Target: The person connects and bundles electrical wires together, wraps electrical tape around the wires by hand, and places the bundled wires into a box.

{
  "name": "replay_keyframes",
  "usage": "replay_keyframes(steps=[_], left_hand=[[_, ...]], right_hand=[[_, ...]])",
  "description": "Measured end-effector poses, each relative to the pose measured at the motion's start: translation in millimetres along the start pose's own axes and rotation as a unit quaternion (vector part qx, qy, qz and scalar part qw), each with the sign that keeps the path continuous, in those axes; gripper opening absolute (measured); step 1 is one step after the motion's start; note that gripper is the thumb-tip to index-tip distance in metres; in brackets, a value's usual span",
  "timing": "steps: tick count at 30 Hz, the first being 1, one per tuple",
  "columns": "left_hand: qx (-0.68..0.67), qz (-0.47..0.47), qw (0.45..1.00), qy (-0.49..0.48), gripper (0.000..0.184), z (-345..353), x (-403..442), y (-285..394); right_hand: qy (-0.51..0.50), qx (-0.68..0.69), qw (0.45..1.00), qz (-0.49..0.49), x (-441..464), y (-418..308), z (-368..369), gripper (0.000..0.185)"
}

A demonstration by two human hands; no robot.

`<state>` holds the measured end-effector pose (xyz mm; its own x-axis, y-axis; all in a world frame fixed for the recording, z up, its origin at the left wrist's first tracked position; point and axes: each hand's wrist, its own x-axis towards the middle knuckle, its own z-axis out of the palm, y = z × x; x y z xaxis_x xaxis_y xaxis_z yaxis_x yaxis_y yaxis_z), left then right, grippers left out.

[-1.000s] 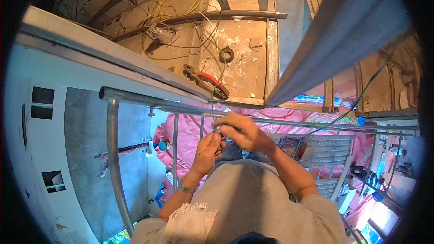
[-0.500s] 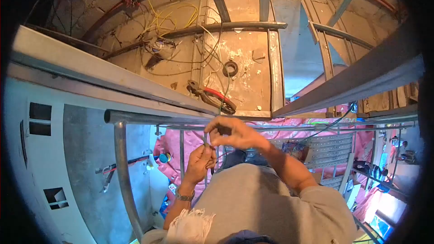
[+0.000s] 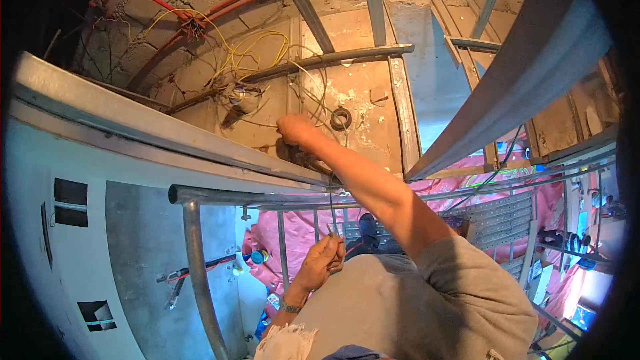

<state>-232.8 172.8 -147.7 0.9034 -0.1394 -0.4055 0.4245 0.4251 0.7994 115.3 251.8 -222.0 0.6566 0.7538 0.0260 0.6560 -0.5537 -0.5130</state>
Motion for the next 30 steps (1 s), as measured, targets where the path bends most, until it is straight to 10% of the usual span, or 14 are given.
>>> replay_keyframes(steps=[5, 7, 11, 19, 30], left_hand=[[-0.099, 0.007, 0.995, -0.016, 0.032, -7, 1, -6], [-0.1, 0.02, 0.995, -0.004, 0.032, 0, 2, -3], [-0.132, 0.081, 0.987, 0.04, 0.03, 19, 24, -5], [-0.244, 0.126, 0.947, 0.165, 0.031, 65, 79, 15], [-0.325, 0.171, 0.928, 0.063, 0.03, 73, 97, 17]], right_hand=[[0.056, 0.244, 0.968, -0.035, -76, -12, -51, 0.038], [0.163, 0.467, 0.868, -0.045, -130, -7, -70, 0.038], [0.278, 0.458, 0.841, -0.072, -241, -2, -94, 0.034], [0.076, 0.255, 0.964, -0.019, -434, -2, -95, 0.025], [-0.066, 0.385, 0.91, 0.138, -585, 95, -27, 0.031]])
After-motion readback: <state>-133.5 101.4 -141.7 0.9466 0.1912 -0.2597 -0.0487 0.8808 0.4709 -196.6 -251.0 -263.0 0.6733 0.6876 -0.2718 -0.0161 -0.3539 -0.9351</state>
